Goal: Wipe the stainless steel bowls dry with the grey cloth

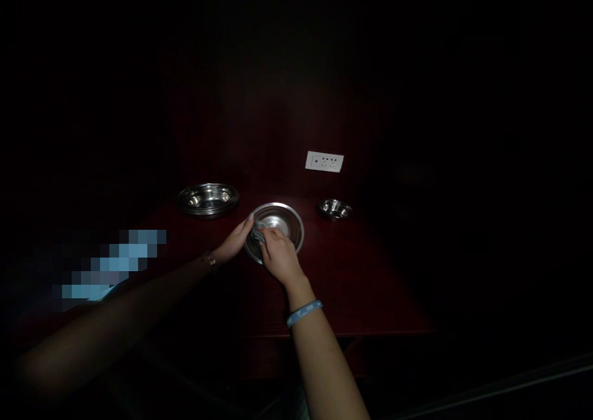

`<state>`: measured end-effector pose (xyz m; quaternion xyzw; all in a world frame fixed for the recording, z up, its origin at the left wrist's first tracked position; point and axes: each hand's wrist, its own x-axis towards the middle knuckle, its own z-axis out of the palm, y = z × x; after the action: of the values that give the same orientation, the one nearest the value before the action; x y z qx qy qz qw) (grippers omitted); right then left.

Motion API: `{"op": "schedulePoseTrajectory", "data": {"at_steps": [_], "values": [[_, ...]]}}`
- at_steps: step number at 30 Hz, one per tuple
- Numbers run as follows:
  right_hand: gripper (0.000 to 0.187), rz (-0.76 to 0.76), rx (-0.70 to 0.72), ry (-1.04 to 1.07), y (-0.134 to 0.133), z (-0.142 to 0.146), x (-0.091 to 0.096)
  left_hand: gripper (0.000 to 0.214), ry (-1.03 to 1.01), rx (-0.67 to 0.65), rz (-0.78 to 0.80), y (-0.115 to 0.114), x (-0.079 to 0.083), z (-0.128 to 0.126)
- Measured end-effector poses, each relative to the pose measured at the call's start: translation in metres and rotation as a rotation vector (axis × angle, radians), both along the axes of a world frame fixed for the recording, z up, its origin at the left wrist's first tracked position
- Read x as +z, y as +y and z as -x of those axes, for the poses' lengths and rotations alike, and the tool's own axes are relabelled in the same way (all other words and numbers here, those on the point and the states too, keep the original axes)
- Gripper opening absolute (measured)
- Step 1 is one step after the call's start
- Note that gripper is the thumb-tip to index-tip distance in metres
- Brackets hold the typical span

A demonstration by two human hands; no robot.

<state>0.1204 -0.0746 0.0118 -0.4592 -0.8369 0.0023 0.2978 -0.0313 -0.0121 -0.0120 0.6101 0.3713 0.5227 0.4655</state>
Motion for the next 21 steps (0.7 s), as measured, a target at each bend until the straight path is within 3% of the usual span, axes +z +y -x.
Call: {"op": "schedulePoseTrajectory", "data": {"at_steps": [7,14,18,21], "values": [[0.022,0.079,-0.074,-0.053,-0.005,0.003,0.008,0.073,0.016,0.031,-0.073,0.003,-0.003,0.002],[0.027,0.143,-0.19,-0.098,-0.009,0.0,0.018,0.073,0.022,0.019,-0.1,0.005,-0.005,0.005],[0.032,0.08,-0.215,-0.124,-0.006,-0.005,0.019,0.072,0.026,0.021,-0.099,0.004,-0.004,0.004],[0.033,0.063,-0.219,-0.028,-0.003,-0.008,0.017,0.075,0.012,0.023,-0.085,0.005,-0.003,0.004]]}}
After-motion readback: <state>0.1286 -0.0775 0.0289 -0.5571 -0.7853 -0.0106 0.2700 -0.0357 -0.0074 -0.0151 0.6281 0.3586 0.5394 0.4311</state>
